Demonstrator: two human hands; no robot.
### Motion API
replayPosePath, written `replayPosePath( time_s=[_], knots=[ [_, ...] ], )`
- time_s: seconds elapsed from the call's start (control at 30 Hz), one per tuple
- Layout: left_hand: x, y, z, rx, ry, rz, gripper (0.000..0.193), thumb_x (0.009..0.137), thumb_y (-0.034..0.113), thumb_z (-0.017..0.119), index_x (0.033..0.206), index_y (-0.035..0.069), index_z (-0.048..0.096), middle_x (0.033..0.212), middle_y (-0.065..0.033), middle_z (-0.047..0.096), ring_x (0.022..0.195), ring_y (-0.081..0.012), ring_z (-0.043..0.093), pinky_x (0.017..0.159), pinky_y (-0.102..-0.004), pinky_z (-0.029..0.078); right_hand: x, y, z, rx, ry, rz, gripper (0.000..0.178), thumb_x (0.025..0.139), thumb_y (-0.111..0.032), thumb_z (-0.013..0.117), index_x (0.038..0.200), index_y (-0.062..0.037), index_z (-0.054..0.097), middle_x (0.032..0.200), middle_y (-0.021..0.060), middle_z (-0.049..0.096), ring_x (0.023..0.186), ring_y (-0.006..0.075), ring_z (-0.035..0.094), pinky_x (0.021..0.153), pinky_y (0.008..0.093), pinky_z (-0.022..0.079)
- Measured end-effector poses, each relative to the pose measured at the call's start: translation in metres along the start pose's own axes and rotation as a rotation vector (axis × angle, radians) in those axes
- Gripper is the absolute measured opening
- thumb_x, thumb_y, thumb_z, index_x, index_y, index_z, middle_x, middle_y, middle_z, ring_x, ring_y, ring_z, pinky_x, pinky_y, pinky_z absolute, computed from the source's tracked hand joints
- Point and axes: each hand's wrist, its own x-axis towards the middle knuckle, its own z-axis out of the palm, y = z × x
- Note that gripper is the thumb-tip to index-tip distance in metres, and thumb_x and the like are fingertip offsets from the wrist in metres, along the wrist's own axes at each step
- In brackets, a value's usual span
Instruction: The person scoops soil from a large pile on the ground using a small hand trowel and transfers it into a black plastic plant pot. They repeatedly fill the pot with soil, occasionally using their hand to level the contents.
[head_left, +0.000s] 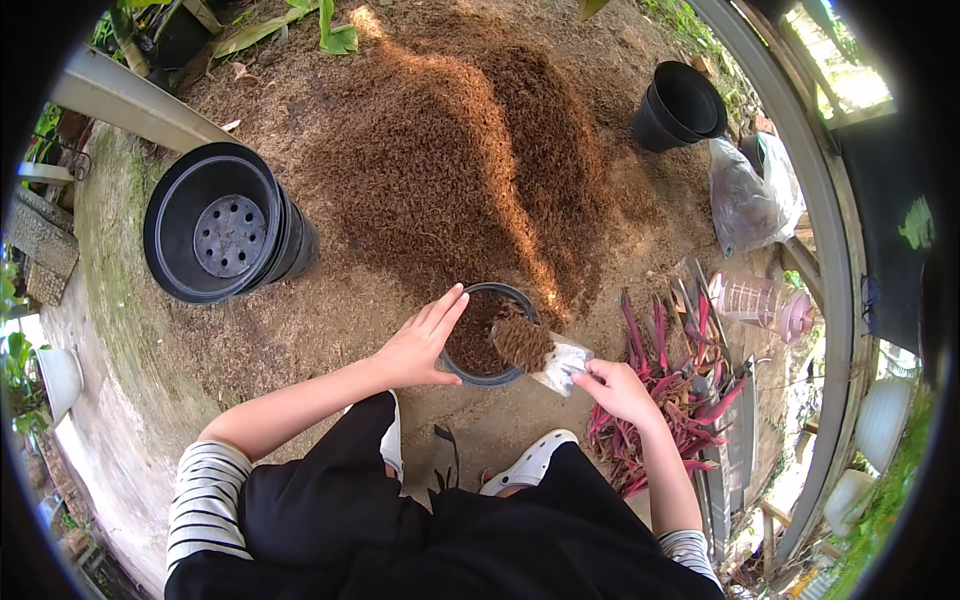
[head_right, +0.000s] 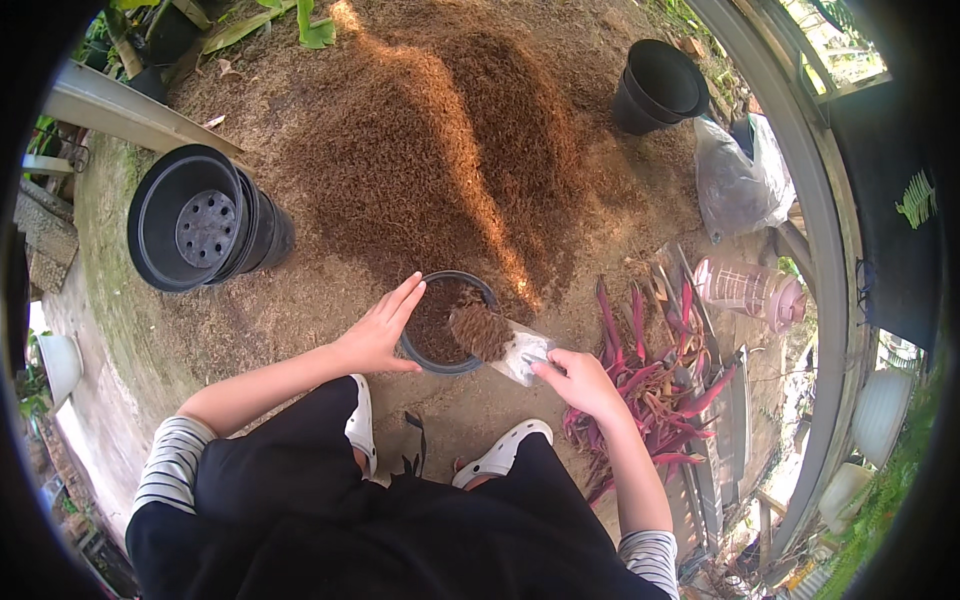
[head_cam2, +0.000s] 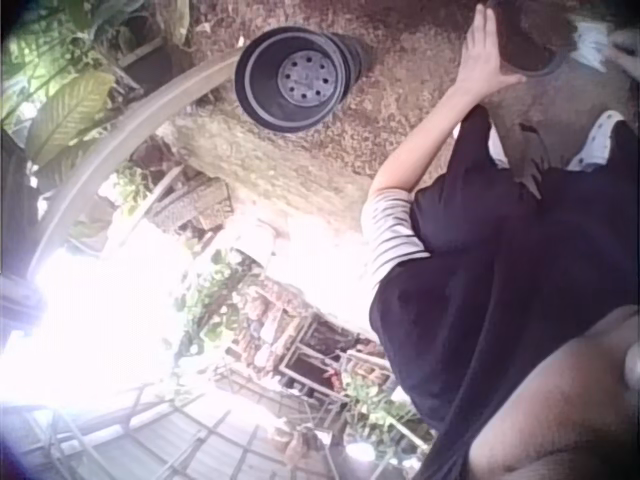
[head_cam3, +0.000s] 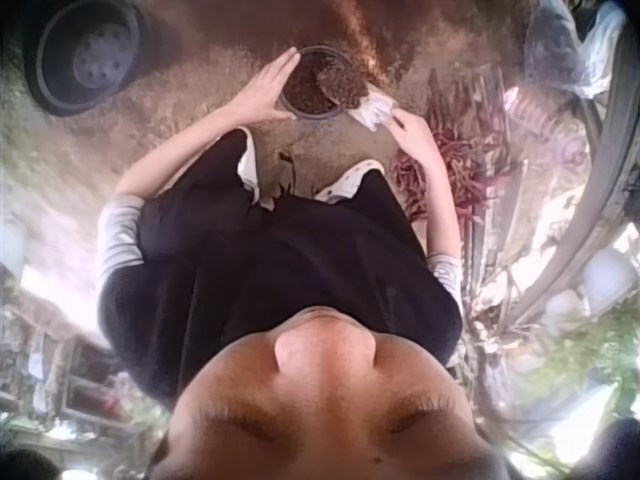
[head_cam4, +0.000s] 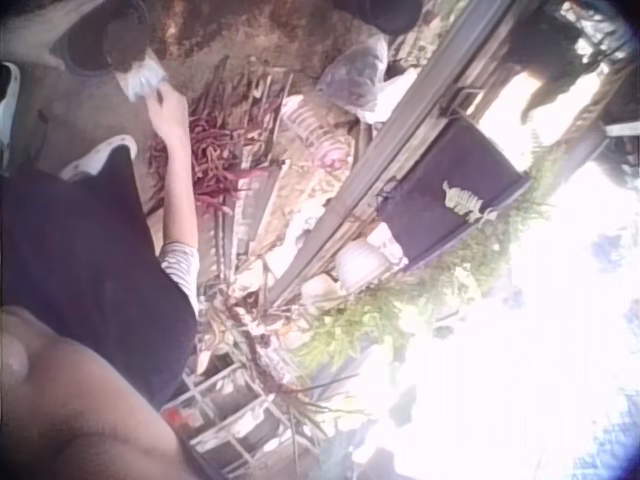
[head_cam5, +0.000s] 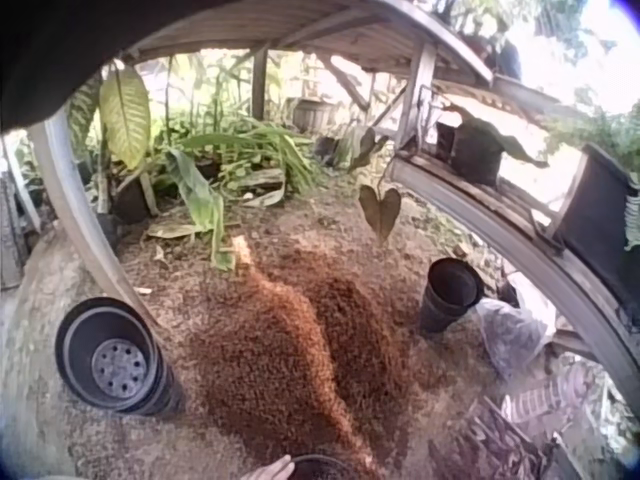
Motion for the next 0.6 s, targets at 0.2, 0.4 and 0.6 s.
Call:
replayPosePath(
  time_s=[0.2, 0.4, 0.6],
  knots=[
    [0.000, 0.000, -0.001, 0.001, -0.004, -0.002, 0.123, 0.062, 0.034, 0.085, 0.149, 0.004, 0.003, 0.153, -0.0216, 0.006, 0.137, -0.0441, 0.021, 0.112, -0.0477, 0.027, -0.001, -0.001, -0.005, -0.017, -0.094, -0.004, 0.039, 0.088, -0.036, 0.062, 0.081, 0.0018, 0.058, 0.066, 0.0217, 0.056, 0.059, 0.0356, 0.053, 0.059, 0.0408, 0.043],
    [-0.001, -0.001, -0.001, 0.001, 0.002, 0.008, 0.122, 0.063, 0.034, 0.084, 0.149, 0.004, 0.004, 0.153, -0.0221, 0.006, 0.137, -0.0447, 0.021, 0.112, -0.0482, 0.027, 0.003, -0.002, -0.012, -0.053, -0.022, -0.011, 0.038, 0.088, -0.035, 0.062, 0.080, 0.0017, 0.058, 0.064, 0.0214, 0.055, 0.059, 0.0373, 0.053, 0.058, 0.0415, 0.043],
    [-0.002, -0.002, 0.001, 0.017, 0.016, 0.021, 0.120, 0.063, 0.036, 0.084, 0.149, 0.004, 0.005, 0.153, -0.0225, 0.006, 0.136, -0.0449, 0.022, 0.111, -0.0485, 0.028, 0.006, -0.012, -0.002, -0.120, 0.230, -0.081, 0.033, 0.087, -0.029, 0.063, 0.081, 0.0023, 0.056, 0.064, 0.0214, 0.055, 0.060, 0.0376, 0.056, 0.057, 0.0420, 0.043]
  ],
)
